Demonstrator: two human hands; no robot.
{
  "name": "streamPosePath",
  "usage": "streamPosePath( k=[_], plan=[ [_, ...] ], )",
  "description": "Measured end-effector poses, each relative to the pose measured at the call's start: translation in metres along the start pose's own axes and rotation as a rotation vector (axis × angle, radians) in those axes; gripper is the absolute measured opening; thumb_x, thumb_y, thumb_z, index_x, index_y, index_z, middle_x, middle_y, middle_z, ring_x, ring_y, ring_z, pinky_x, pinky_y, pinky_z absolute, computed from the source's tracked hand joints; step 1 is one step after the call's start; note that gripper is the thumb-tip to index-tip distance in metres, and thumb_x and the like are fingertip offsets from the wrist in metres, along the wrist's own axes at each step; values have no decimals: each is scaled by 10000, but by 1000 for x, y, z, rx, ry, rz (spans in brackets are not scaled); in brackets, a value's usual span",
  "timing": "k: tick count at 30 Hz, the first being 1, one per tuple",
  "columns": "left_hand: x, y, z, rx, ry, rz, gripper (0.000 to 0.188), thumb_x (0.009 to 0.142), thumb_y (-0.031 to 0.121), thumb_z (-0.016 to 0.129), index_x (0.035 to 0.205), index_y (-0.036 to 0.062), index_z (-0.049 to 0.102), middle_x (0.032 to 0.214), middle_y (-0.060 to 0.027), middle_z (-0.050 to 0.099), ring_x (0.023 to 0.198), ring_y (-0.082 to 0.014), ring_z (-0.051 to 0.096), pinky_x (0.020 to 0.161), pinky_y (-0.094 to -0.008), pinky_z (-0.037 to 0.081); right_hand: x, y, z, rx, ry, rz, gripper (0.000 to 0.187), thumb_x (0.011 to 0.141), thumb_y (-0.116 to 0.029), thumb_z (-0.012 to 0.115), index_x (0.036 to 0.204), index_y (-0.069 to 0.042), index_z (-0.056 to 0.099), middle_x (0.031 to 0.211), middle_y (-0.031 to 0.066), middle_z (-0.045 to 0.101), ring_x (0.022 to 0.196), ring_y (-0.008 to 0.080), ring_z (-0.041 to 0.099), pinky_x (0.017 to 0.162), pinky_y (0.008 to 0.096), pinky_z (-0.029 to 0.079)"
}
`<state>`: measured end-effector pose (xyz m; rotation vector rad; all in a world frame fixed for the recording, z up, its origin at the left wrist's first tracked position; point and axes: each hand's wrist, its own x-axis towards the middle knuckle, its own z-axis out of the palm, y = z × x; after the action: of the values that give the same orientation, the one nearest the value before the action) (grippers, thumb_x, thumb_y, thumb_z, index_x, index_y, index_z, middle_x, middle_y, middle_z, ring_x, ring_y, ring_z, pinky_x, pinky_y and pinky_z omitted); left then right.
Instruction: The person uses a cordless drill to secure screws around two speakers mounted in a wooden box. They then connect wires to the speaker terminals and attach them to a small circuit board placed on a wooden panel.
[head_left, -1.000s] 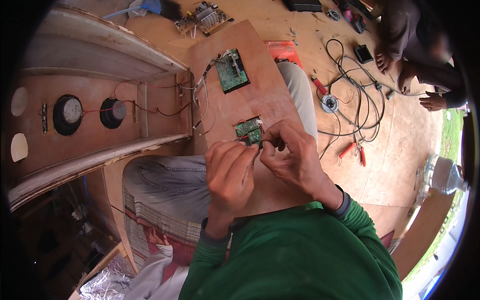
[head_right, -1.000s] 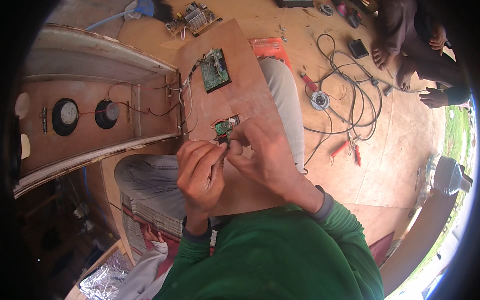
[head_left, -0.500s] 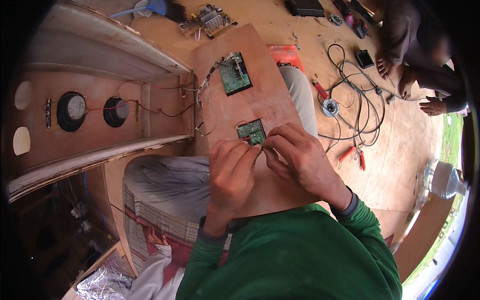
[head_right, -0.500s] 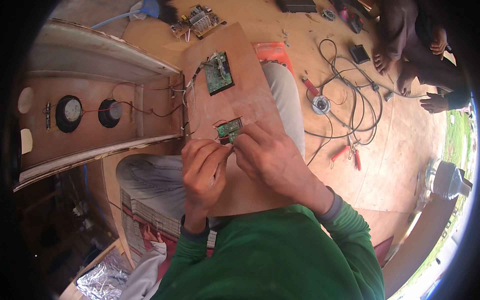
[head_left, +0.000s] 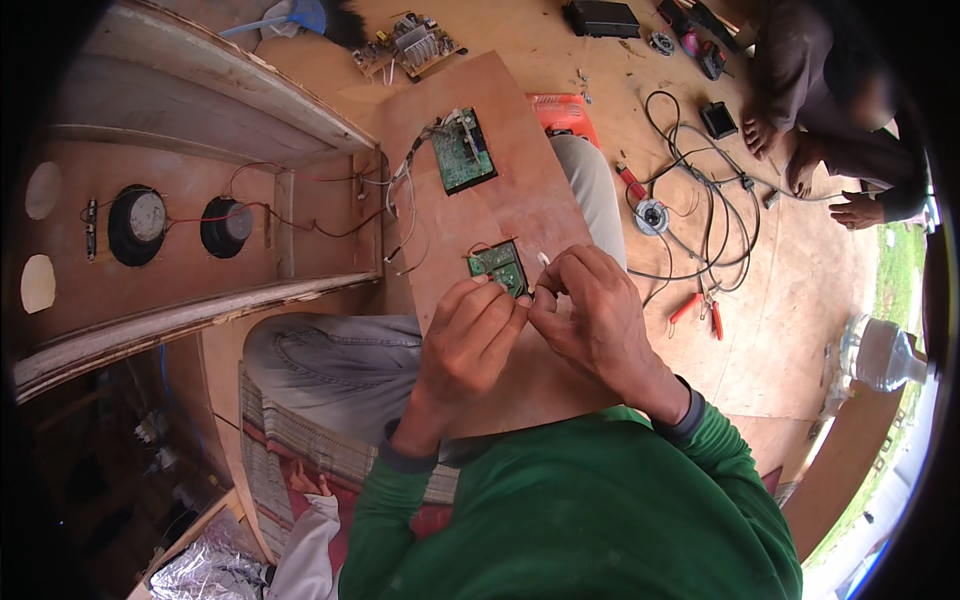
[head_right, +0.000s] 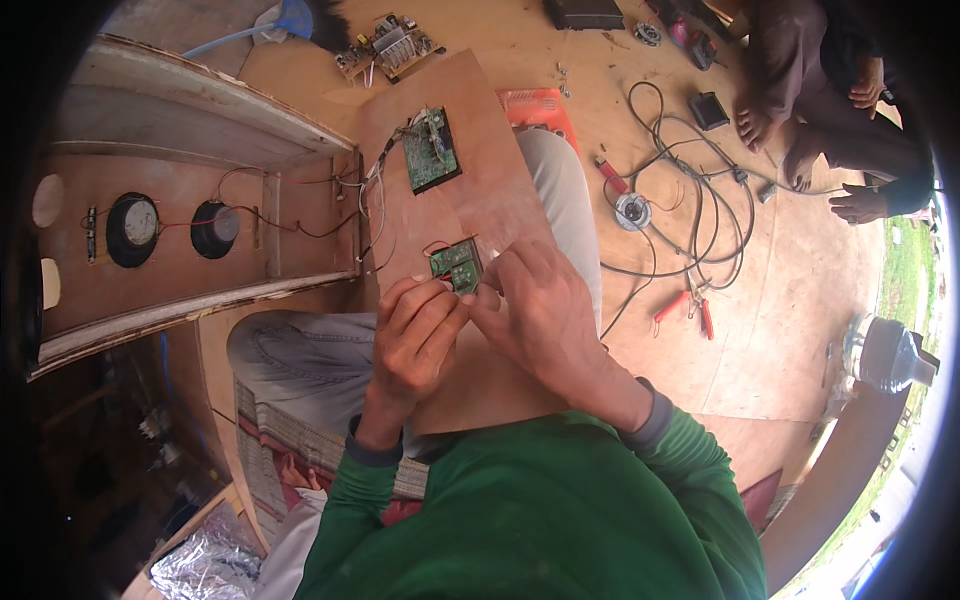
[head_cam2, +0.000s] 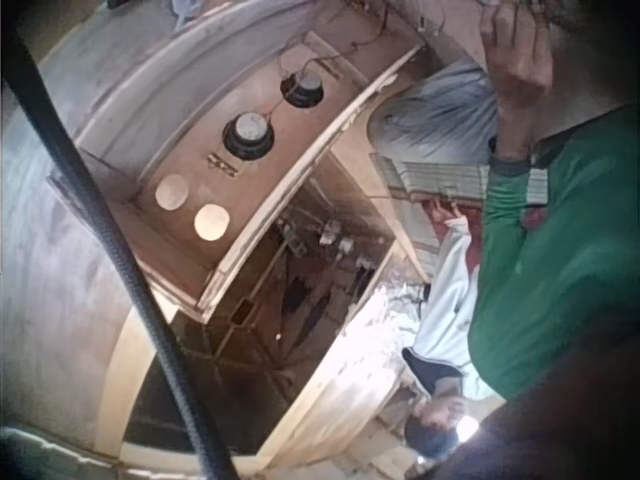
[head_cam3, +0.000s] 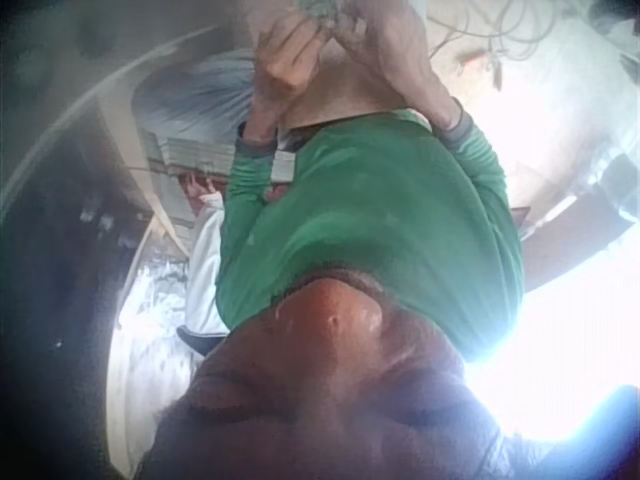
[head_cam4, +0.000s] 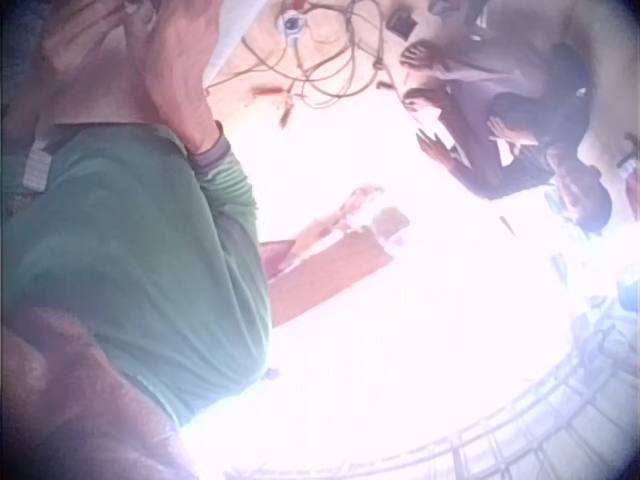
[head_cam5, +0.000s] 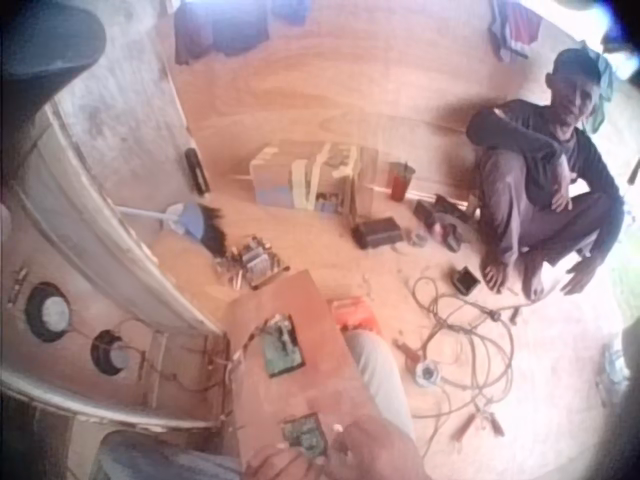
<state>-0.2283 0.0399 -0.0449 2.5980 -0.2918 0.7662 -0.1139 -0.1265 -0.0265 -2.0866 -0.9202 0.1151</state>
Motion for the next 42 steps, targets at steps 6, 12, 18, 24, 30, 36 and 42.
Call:
streamPosePath(
  k=[6, 12, 18, 24, 30, 36, 42],
  plan=[
    [1, 1, 4, -78, 45, -51, 303, 799, -32, 791, 1102, -37, 801, 1066, -114, 727, 1071, -290, 729, 1035, -496, 580, -7, -2, 0, -89, 65, -49, 289, 795, -46, 854, 986, -38, 638, 937, 111, 624, 881, 352, 635, 794, 472, 523],
    [4, 3, 4, -113, 52, -78, 350, 728, -114, 831, 1062, -10, 816, 1026, -96, 735, 1021, -280, 731, 1018, -488, 573, -10, 1, 4, -88, 123, -32, 280, 792, -13, 831, 998, -42, 644, 961, 111, 649, 893, 354, 647, 802, 468, 532],
    [2, -1, 6, -153, 79, -97, 311, 768, -67, 795, 1075, -13, 795, 1028, -106, 722, 1039, -289, 732, 1040, -501, 574, -4, 3, -9, 99, 60, 69, 144, 915, 47, 772, 1031, -7, 704, 1009, 101, 713, 861, 254, 693, 787, 380, 555],
    [-2, -3, 4, -153, 103, -183, 319, 741, -87, 852, 1038, 23, 817, 1036, -77, 738, 1024, -279, 728, 1039, -508, 562, 10, 11, -48, 172, -28, 45, 135, 1004, -8, 742, 1136, -13, 769, 1117, 111, 733, 945, 232, 705, 835, 358, 554],
    [-2, -4, -2, -68, 65, -114, 289, 777, -16, 822, 1054, 67, 831, 1051, -35, 749, 1058, -226, 736, 1119, -494, 510, 13, 3, -37, 96, -265, -50, 147, 943, -6, 779, 1088, -25, 780, 1058, 128, 704, 944, 264, 723, 807, 376, 578],
    [-6, 9, -11, 52, 174, -321, 321, 808, -32, 900, 1101, 70, 817, 1064, -70, 753, 1057, -282, 723, 1074, -489, 534, 12, 2, -28, 346, -303, 161, 121, 928, 0, 817, 1035, 6, 763, 985, 92, 739, 817, 191, 708, 733, 333, 567],
    [-21, 42, -13, -780, 186, -1199, 139, 1025, 51, 813, 1134, -22, 770, 1084, -85, 776, 980, -154, 705, 882, -312, 575, 0, -11, -9, 371, -208, 129, 96, 944, -2, 810, 1030, 15, 769, 998, 94, 763, 841, 189, 728, 736, 314, 572]
  ],
)
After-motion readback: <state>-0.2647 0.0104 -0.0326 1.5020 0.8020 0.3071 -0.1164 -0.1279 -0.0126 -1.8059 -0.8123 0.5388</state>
